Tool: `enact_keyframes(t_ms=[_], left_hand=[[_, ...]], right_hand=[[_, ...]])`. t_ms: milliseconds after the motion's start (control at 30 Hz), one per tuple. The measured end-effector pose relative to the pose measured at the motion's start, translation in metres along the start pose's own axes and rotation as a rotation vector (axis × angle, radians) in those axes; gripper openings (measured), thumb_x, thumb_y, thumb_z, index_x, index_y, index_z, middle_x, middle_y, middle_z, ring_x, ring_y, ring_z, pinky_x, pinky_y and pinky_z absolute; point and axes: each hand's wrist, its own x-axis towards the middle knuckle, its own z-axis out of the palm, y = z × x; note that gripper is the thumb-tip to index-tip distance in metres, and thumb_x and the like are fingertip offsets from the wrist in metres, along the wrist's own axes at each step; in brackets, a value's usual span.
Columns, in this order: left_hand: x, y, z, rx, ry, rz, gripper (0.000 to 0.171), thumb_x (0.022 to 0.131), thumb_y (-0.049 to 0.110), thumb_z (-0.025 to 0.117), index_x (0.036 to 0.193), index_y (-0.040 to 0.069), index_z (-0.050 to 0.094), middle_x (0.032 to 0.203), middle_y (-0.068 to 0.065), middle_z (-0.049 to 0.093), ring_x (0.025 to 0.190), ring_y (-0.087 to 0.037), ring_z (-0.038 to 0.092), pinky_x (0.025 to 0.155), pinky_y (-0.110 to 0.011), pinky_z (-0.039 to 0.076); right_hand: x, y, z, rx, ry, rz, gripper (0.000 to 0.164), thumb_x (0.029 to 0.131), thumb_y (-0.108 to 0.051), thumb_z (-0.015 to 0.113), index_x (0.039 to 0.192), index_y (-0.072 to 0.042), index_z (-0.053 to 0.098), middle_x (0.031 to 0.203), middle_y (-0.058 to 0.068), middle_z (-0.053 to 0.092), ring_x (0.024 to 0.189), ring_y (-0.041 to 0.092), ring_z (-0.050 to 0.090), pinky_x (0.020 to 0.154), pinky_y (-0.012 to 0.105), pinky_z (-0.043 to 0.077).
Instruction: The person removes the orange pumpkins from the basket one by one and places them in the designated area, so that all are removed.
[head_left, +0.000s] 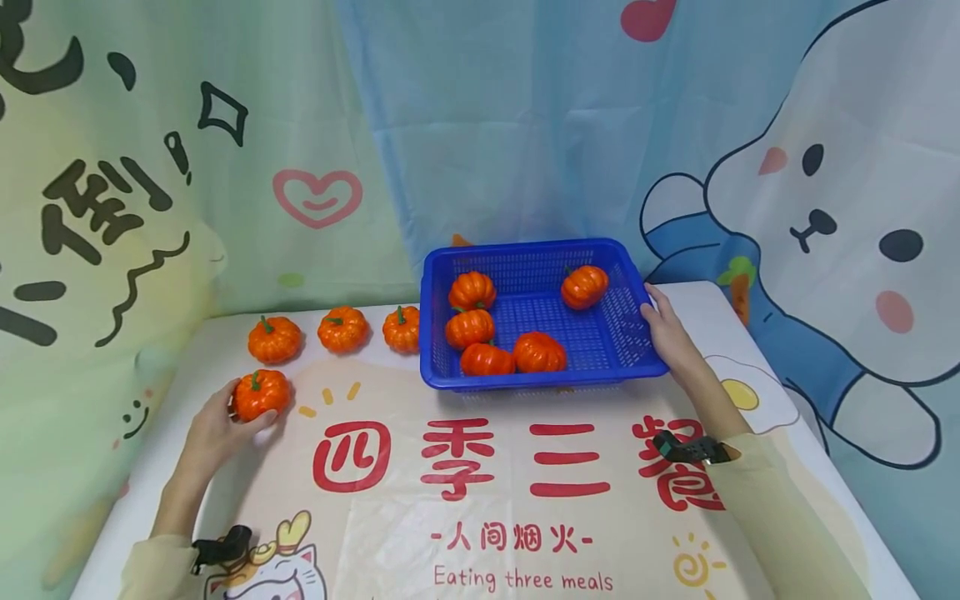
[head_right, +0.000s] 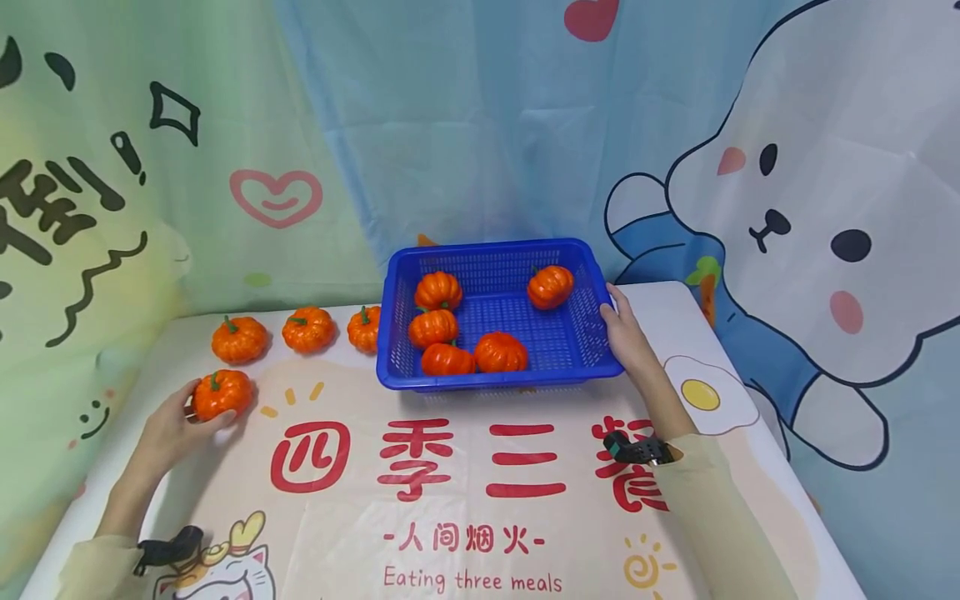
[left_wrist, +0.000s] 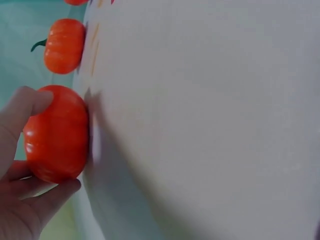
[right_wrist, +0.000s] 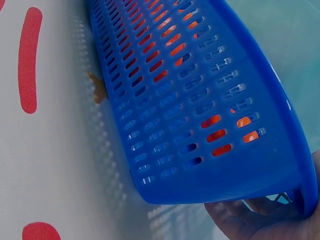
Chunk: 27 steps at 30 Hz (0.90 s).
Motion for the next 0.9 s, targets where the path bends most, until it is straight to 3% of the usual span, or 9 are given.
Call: enact_keyframes(t_ms=[233, 367, 433, 533, 667, 800, 900], left_hand=[[0.001, 0.001, -0.001, -0.001, -0.048, -0.021, 0.099, 0.086, 0.049, 0.068, 0.15, -0.008, 0.018, 0.146, -0.036, 0.033, 0.128, -0.051, 0.036, 0.104, -0.066, 0.037], [0.0, 0.003, -0.007, -0.027, -0.084, -0.017, 0.108, 0.087, 0.048, 0.068, 0.152, -0.006, 0.0, 0.152, -0.038, 0.017, 0.136, -0.056, 0.024, 0.105, -0.071, 0.029], [-0.001, 0.007, -0.011, -0.048, -0.051, 0.017, 0.112, 0.087, 0.042, 0.07, 0.152, -0.003, -0.008, 0.155, -0.037, 0.008, 0.138, -0.058, 0.017, 0.104, -0.074, 0.025], [-0.009, 0.022, -0.017, -0.07, 0.085, 0.11, 0.109, 0.086, 0.03, 0.073, 0.153, -0.002, -0.007, 0.156, -0.036, 0.006, 0.139, -0.058, 0.015, 0.104, -0.074, 0.023], [-0.027, 0.053, -0.02, -0.116, 0.211, 0.207, 0.096, 0.087, 0.022, 0.072, 0.155, 0.003, 0.006, 0.156, -0.031, 0.02, 0.138, -0.054, 0.024, 0.105, -0.072, 0.026], [-0.042, 0.077, -0.014, -0.158, 0.187, 0.267, 0.092, 0.087, 0.024, 0.072, 0.155, 0.006, 0.013, 0.153, -0.029, 0.029, 0.137, -0.052, 0.03, 0.102, -0.072, 0.033], [-0.051, 0.087, -0.002, -0.155, 0.124, 0.291, 0.091, 0.087, 0.026, 0.073, 0.154, 0.006, 0.015, 0.152, -0.028, 0.032, 0.135, -0.051, 0.035, 0.097, -0.068, 0.04]], right_hand=[[-0.001, 0.001, -0.001, 0.0, -0.001, -0.007, 0.061, 0.105, -0.045, 0.016, 0.156, -0.026, -0.011, 0.164, 0.018, -0.003, 0.148, 0.049, 0.003, 0.112, 0.074, 0.008], [0.0, 0.0, -0.001, -0.004, 0.006, 0.014, 0.061, 0.105, -0.045, 0.017, 0.156, -0.026, -0.009, 0.164, 0.018, -0.001, 0.148, 0.048, 0.004, 0.112, 0.073, 0.009], [0.001, 0.0, -0.001, -0.004, 0.004, 0.019, 0.06, 0.105, -0.045, 0.017, 0.156, -0.027, -0.01, 0.164, 0.018, -0.002, 0.148, 0.048, 0.004, 0.113, 0.073, 0.008], [0.002, 0.0, -0.001, -0.006, 0.003, 0.016, 0.06, 0.104, -0.046, 0.016, 0.156, -0.029, -0.01, 0.164, 0.017, -0.002, 0.148, 0.048, 0.004, 0.113, 0.073, 0.008], [0.002, -0.002, -0.002, -0.015, 0.001, 0.001, 0.061, 0.104, -0.047, 0.015, 0.155, -0.028, -0.011, 0.164, 0.016, -0.003, 0.148, 0.048, 0.003, 0.112, 0.073, 0.008], [0.002, -0.002, -0.002, -0.01, -0.004, -0.001, 0.06, 0.104, -0.046, 0.015, 0.156, -0.027, -0.011, 0.164, 0.016, -0.004, 0.149, 0.047, 0.001, 0.113, 0.072, 0.007], [0.002, -0.001, -0.001, -0.006, -0.009, 0.008, 0.059, 0.105, -0.045, 0.015, 0.155, -0.028, -0.011, 0.164, 0.016, -0.004, 0.149, 0.047, 0.001, 0.113, 0.072, 0.006]])
